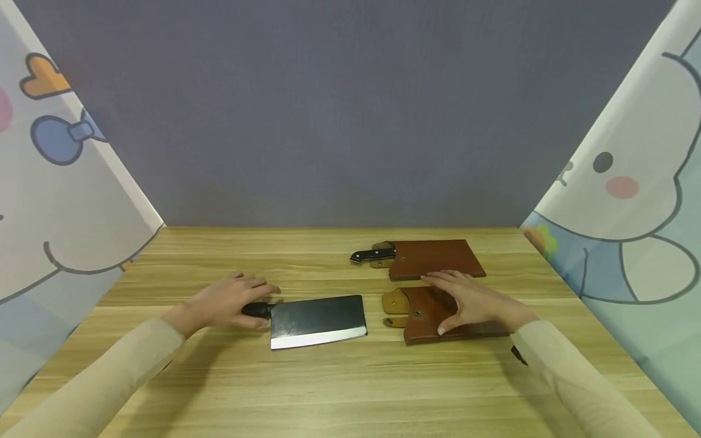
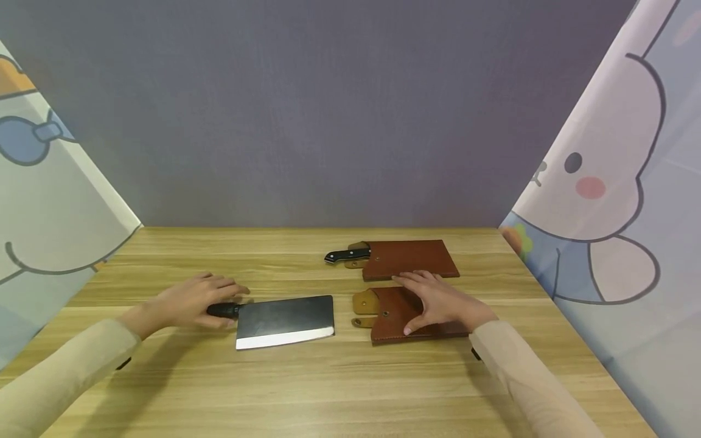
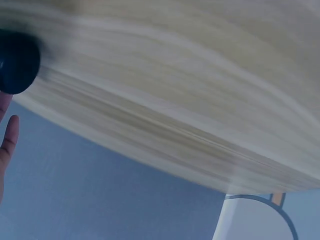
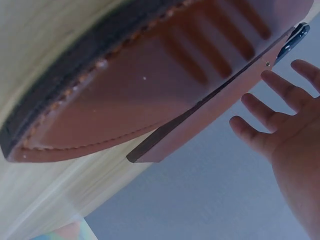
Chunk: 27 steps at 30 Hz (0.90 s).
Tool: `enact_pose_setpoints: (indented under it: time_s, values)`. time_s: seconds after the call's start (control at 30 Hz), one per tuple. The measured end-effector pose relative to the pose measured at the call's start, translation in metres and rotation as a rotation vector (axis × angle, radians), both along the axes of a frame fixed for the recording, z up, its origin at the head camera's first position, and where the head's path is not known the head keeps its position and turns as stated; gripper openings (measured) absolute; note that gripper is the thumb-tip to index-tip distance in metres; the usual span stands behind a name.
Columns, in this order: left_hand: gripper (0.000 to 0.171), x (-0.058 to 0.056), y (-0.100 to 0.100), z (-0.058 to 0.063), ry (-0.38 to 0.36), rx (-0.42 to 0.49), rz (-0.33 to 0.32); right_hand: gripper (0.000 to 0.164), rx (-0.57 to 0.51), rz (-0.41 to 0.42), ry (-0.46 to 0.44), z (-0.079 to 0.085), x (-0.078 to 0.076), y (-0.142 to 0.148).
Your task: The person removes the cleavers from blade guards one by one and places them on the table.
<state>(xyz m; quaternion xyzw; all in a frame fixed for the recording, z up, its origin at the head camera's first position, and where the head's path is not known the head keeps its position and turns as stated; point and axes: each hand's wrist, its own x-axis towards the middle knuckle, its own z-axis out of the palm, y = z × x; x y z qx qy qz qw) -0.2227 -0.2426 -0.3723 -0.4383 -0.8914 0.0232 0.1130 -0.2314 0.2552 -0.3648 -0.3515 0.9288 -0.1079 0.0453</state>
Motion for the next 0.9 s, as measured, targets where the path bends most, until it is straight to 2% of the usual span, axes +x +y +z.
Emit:
enact_pose_setpoints:
  time_s: [0.2,0.4,0.6,0.7,0.9]
  values:
    - [0.061,-0.004,0.011,0.007,0.003,-0.014,0.001,0.100,-0.010,-0.013,0.037,0.005,-0.004,-0.002]
    - [0.062,-0.008,0.026,0.011,-0.033,-0.023,0.034,0.094,-0.009,-0.035,0.061,0.007,-0.010,-0.003]
    - [0.060,-0.013,0.041,0.012,-0.084,0.015,0.076,0.087,-0.034,-0.050,0.070,0.009,-0.015,-0.004]
    - [0.058,-0.017,0.048,0.011,-0.075,0.025,0.082,0.084,-0.034,-0.057,0.080,0.008,-0.020,-0.004]
    - [0.056,-0.027,0.064,0.006,-0.010,0.029,0.084,0.078,-0.055,-0.079,0.086,0.007,-0.028,-0.003]
